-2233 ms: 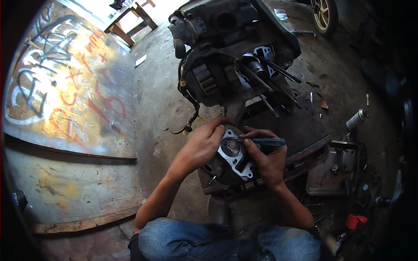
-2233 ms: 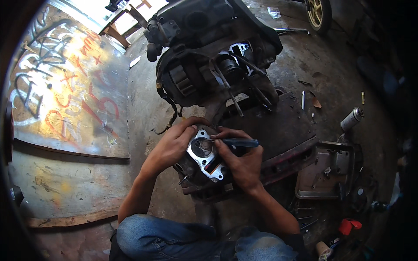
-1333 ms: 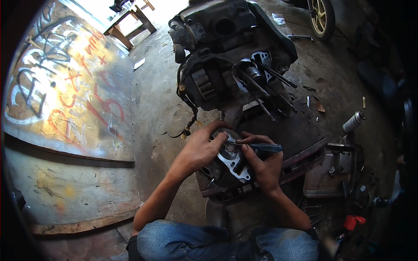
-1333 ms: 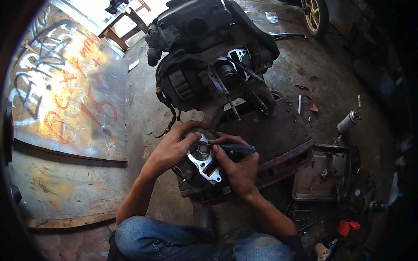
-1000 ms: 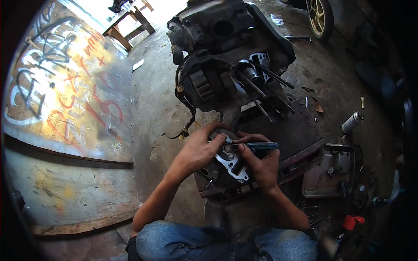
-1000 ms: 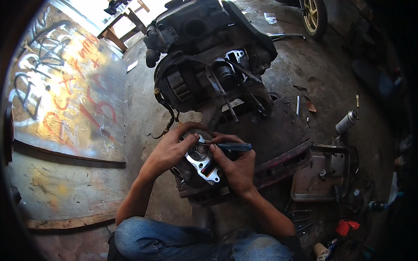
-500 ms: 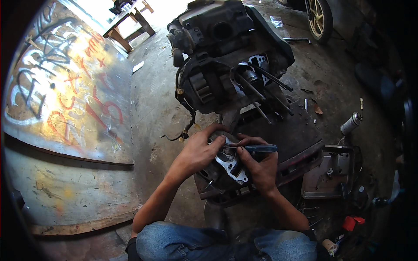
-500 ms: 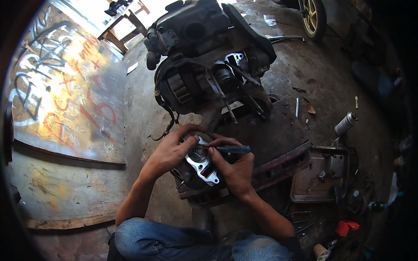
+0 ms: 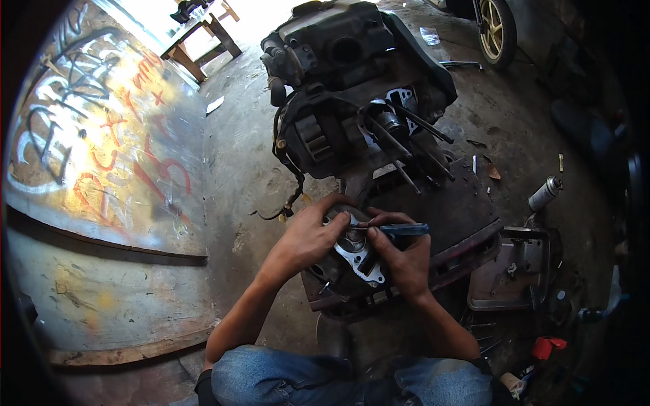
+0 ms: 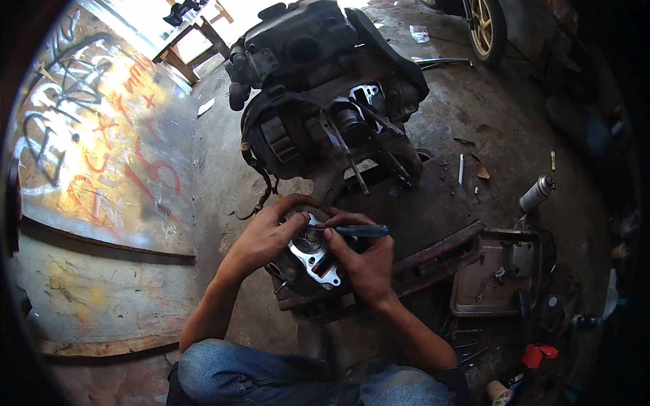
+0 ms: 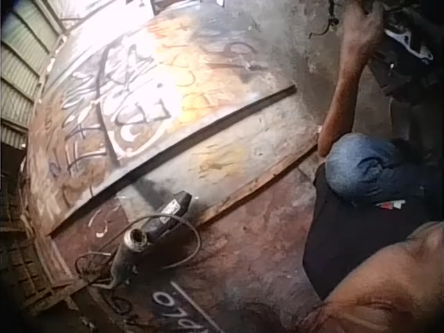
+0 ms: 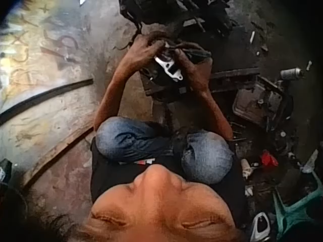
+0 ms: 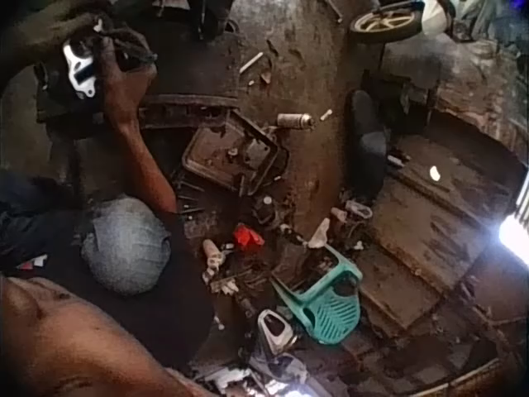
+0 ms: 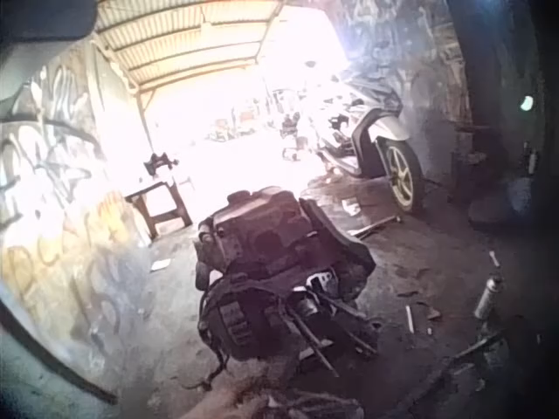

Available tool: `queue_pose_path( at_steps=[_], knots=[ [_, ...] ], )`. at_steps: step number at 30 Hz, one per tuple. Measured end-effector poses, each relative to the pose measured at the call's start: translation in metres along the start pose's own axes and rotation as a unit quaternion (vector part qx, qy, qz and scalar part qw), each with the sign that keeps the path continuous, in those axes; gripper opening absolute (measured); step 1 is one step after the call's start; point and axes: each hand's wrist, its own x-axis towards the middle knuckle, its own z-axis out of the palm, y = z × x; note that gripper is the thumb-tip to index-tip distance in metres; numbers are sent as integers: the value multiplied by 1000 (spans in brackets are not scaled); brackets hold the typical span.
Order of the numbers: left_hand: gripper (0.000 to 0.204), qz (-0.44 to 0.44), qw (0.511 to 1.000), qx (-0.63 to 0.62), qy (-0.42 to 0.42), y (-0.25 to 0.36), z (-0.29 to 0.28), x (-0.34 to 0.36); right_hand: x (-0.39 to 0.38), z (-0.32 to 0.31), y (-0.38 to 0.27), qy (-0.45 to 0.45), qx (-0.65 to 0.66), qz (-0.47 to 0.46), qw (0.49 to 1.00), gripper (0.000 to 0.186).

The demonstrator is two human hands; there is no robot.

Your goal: Inspecting and marking components of a motorcycle cylinder head.

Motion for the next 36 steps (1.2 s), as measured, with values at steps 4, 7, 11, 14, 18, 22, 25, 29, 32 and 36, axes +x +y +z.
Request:
queue_pose_path(
  at_steps=[4, 7, 11, 14, 18, 22, 25, 29, 32, 36],
  knots=[
    [37, 1, 1000, -4, 11, 3, -1, -3, 5, -25, -9, 81, 25, -16, 996, 14],
    [37, -11, 999, -28, 11, 5, -1, -2, 6, -43, -9, 134, 28, -62, 989, 14],
    [39, -11, 999, -39, 10, 6, -2, -4, 9, -54, -2, 136, 3, -98, 986, 15],
    [41, -11, 999, -50, 9, 5, -1, -6, 7, -57, 4, 152, 5, -136, 979, 21],
    [42, -4, 999, -51, 13, 5, -1, -8, 6, -58, 7, 132, -28, -167, 977, 27],
    [42, -13, 998, -60, 8, 3, 0, -8, -5, -65, 7, 85, 33, -126, 988, 30],
    [42, -21, 996, -90, 0, 4, -1, -7, -4, -66, 11, 105, 11, -116, 988, 29],
    [43, -22, 993, -112, -5, 6, 0, -6, -3, -61, 16, 182, -13, -132, 974, 30],
    [45, -1, 994, -93, 49, 7, -2, -12, -4, -62, 7, 164, 19, -111, 980, 32],
    [46, 72, 965, -237, 80, -5, -7, -26, -6, -56, -2, 196, 21, -67, 978, 32]
  ],
)
